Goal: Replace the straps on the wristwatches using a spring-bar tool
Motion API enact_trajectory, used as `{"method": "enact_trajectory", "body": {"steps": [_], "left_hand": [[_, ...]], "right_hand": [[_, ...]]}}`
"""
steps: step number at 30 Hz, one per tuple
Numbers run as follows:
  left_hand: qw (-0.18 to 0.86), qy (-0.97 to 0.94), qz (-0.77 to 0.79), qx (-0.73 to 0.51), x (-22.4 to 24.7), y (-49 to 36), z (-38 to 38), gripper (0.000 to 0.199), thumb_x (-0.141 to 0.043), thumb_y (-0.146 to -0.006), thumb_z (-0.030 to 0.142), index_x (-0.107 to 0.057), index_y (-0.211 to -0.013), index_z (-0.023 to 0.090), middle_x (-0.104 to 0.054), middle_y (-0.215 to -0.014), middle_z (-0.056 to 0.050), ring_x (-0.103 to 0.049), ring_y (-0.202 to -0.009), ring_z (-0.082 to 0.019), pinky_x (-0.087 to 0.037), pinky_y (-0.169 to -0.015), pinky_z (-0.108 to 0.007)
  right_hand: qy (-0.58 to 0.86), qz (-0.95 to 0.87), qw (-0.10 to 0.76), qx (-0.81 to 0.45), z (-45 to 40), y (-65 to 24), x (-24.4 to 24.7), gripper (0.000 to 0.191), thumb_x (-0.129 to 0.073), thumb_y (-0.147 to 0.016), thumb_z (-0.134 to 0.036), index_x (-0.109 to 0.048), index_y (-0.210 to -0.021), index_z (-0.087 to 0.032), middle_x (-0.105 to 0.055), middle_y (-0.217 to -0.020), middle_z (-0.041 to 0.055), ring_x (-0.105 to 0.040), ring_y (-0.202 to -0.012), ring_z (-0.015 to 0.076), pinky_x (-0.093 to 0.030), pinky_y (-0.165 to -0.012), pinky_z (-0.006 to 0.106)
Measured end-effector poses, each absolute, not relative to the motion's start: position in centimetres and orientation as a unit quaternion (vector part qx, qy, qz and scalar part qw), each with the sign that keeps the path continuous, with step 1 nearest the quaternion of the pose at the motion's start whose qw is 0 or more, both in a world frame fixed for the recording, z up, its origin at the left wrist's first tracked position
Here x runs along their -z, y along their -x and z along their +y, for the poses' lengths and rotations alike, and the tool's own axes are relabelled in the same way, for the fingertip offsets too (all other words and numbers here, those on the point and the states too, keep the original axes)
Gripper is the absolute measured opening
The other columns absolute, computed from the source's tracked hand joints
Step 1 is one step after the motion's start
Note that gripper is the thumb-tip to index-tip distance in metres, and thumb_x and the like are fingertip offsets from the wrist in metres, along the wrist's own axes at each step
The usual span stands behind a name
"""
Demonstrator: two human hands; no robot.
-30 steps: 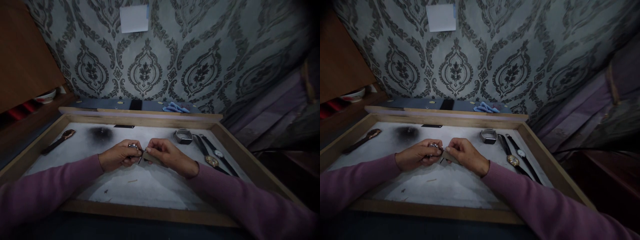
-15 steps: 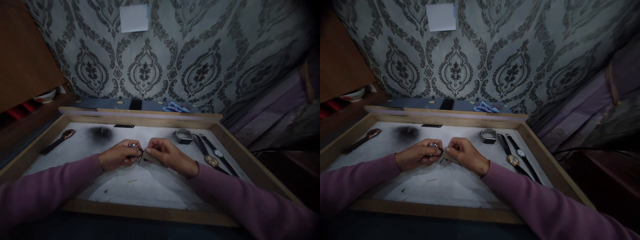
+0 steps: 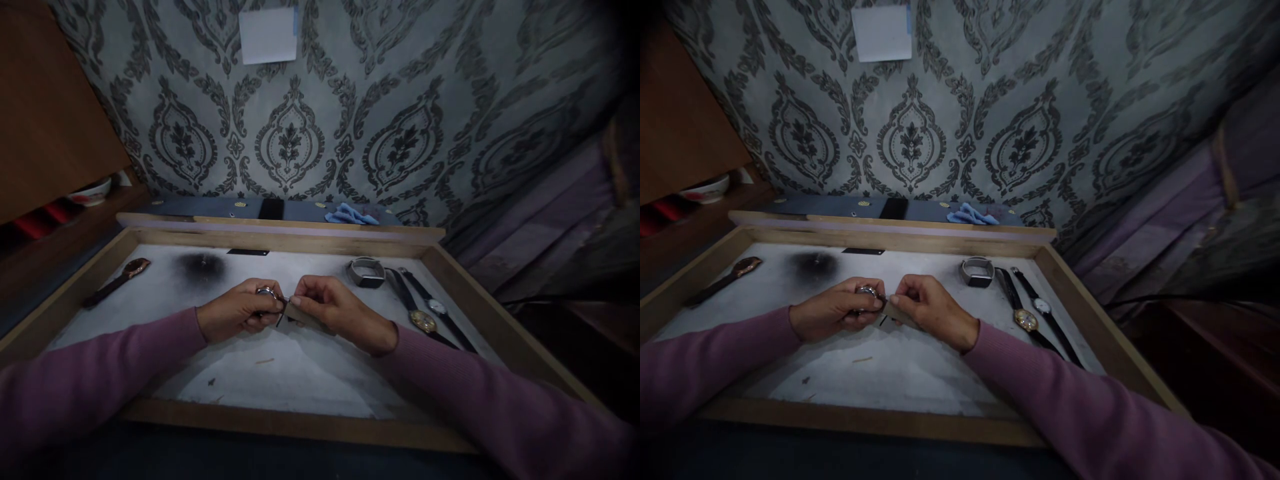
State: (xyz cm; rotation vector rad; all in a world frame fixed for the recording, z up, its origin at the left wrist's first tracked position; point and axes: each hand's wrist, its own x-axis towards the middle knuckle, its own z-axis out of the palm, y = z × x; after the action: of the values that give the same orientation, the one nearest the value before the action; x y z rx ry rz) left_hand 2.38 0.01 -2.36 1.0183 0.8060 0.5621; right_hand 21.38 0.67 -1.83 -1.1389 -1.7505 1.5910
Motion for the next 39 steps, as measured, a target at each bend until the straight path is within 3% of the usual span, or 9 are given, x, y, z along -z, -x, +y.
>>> {"method": "enact_trajectory", "body": {"steps": [39], "left_hand": [[0.758, -0.475, 0.368, -0.255, 2.14, -2.34, 0.03, 0.015, -0.060, -0.073, 0.019, -0.044, -0.071, 0.018, -0.044, -0.048, 0.008, -0.024, -0.035, -0.001, -0.011, -0.037, -0.017]], "right_hand": [[0.407, -0.649, 0.258, -0.589, 0.67, -21.42, 1.57, 0.026, -0.068, -0.075, -0.035, -0.050, -0.069, -0.017, -0.047, -0.051, -0.0066, -0.034, -0.045, 0.0049, -0.023, -0.043, 0.020]]}}
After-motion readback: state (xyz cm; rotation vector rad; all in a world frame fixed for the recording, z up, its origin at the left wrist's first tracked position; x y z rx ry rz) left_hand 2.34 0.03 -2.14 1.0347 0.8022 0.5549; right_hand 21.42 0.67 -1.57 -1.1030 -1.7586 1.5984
